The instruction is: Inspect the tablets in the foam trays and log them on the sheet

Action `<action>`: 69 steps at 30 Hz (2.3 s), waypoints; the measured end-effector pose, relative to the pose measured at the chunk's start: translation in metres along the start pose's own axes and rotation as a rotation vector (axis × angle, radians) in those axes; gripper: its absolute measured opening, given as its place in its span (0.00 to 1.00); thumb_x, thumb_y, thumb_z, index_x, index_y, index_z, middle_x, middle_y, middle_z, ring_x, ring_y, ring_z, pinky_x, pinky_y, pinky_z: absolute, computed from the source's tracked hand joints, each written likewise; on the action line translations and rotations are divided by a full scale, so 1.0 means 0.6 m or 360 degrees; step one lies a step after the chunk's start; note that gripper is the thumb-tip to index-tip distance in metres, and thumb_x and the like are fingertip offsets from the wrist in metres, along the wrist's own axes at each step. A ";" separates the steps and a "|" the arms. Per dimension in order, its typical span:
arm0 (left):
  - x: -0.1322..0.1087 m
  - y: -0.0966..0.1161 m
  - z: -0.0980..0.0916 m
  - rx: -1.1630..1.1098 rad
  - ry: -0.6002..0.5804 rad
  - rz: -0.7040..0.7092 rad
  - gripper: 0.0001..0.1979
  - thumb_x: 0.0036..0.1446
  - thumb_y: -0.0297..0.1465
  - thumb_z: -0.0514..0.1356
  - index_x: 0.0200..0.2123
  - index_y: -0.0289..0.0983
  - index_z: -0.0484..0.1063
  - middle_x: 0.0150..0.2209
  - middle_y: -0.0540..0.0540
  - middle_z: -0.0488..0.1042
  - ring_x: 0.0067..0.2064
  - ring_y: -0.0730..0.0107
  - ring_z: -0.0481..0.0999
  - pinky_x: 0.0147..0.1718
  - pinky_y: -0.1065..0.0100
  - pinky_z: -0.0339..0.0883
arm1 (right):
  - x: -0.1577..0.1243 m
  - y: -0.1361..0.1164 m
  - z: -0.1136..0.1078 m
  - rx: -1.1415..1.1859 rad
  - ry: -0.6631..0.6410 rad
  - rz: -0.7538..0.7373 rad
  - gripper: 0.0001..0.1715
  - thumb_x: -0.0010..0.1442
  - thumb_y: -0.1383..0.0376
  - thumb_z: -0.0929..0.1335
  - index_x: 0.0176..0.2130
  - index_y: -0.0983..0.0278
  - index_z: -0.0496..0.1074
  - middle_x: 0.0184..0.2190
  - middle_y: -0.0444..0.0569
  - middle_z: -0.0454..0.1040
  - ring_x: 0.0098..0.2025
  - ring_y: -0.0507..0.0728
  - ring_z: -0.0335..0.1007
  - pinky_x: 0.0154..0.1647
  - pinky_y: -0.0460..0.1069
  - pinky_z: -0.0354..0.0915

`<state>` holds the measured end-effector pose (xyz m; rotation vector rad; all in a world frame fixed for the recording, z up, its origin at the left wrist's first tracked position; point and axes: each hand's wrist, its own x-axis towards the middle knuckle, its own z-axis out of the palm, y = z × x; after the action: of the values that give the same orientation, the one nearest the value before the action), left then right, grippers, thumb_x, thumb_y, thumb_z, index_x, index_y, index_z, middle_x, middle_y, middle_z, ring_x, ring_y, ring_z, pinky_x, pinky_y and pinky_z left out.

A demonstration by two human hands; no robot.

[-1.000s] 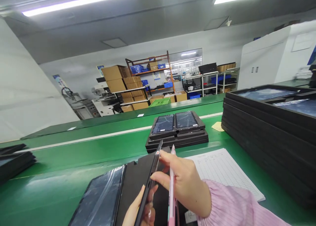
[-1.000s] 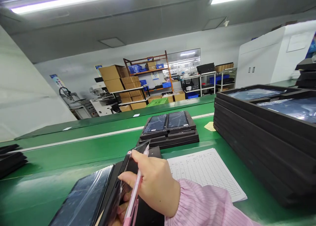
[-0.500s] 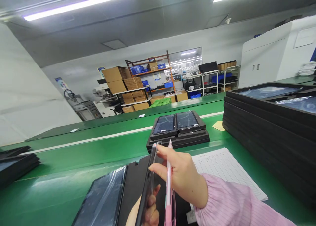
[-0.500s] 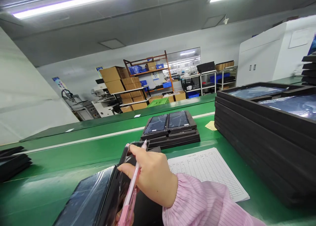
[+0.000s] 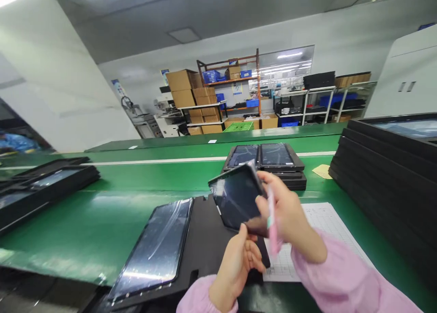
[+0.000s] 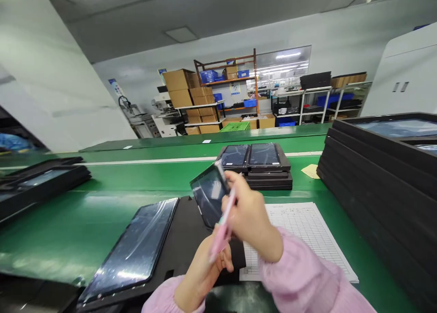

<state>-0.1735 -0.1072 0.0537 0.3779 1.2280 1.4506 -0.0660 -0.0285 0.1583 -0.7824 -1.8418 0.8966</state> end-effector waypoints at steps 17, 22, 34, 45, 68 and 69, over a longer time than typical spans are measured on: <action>-0.012 0.096 -0.111 0.0968 -0.0290 0.0189 0.22 0.49 0.46 0.61 0.39 0.33 0.72 0.35 0.44 0.76 0.40 0.58 0.71 0.41 0.64 0.64 | 0.113 0.061 -0.083 0.0152 -0.0960 0.0261 0.26 0.52 0.62 0.69 0.49 0.68 0.66 0.28 0.43 0.69 0.26 0.49 0.61 0.27 0.44 0.57; 0.022 0.107 -0.118 0.0883 -0.0305 0.0131 0.24 0.45 0.46 0.64 0.38 0.33 0.71 0.36 0.42 0.75 0.40 0.60 0.72 0.41 0.64 0.64 | 0.122 0.076 -0.070 0.0018 -0.0945 0.0275 0.23 0.52 0.57 0.69 0.45 0.68 0.70 0.21 0.38 0.59 0.23 0.49 0.54 0.28 0.45 0.54; 0.035 0.175 -0.246 0.0431 0.0774 0.0747 0.31 0.33 0.46 0.69 0.40 0.36 0.68 0.46 0.41 0.70 0.53 0.52 0.66 0.47 0.58 0.62 | 0.104 0.138 -0.055 0.0411 -0.0106 0.0371 0.26 0.52 0.56 0.70 0.48 0.64 0.69 0.32 0.46 0.70 0.34 0.54 0.65 0.34 0.46 0.62; -0.034 0.052 -0.146 0.0125 -0.0261 0.0154 0.20 0.47 0.37 0.67 0.43 0.33 0.75 0.35 0.42 0.76 0.36 0.63 0.74 0.34 0.69 0.65 | 0.170 0.156 -0.028 0.0502 -0.0603 0.0588 0.27 0.49 0.56 0.72 0.46 0.65 0.69 0.26 0.44 0.72 0.24 0.49 0.66 0.22 0.41 0.61; -0.039 0.155 -0.458 0.2088 0.1439 -0.0069 0.22 0.50 0.49 0.52 0.24 0.36 0.70 0.27 0.36 0.73 0.34 0.44 0.74 0.34 0.56 0.64 | 0.026 0.221 0.192 -0.1024 -0.0625 -0.0253 0.29 0.53 0.64 0.69 0.54 0.66 0.62 0.59 0.62 0.58 0.62 0.71 0.49 0.57 0.72 0.48; -0.038 0.155 -0.464 0.2109 0.1411 -0.0086 0.21 0.49 0.49 0.53 0.21 0.37 0.68 0.25 0.37 0.73 0.33 0.44 0.74 0.33 0.57 0.63 | 0.019 0.210 0.198 -0.1046 -0.0725 -0.0301 0.29 0.53 0.64 0.69 0.54 0.66 0.62 0.59 0.62 0.58 0.62 0.71 0.48 0.58 0.72 0.47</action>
<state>-0.4360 -0.2383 0.0274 0.5618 2.8286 0.5021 -0.1609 0.0179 0.0209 -0.8106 -2.6244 0.3462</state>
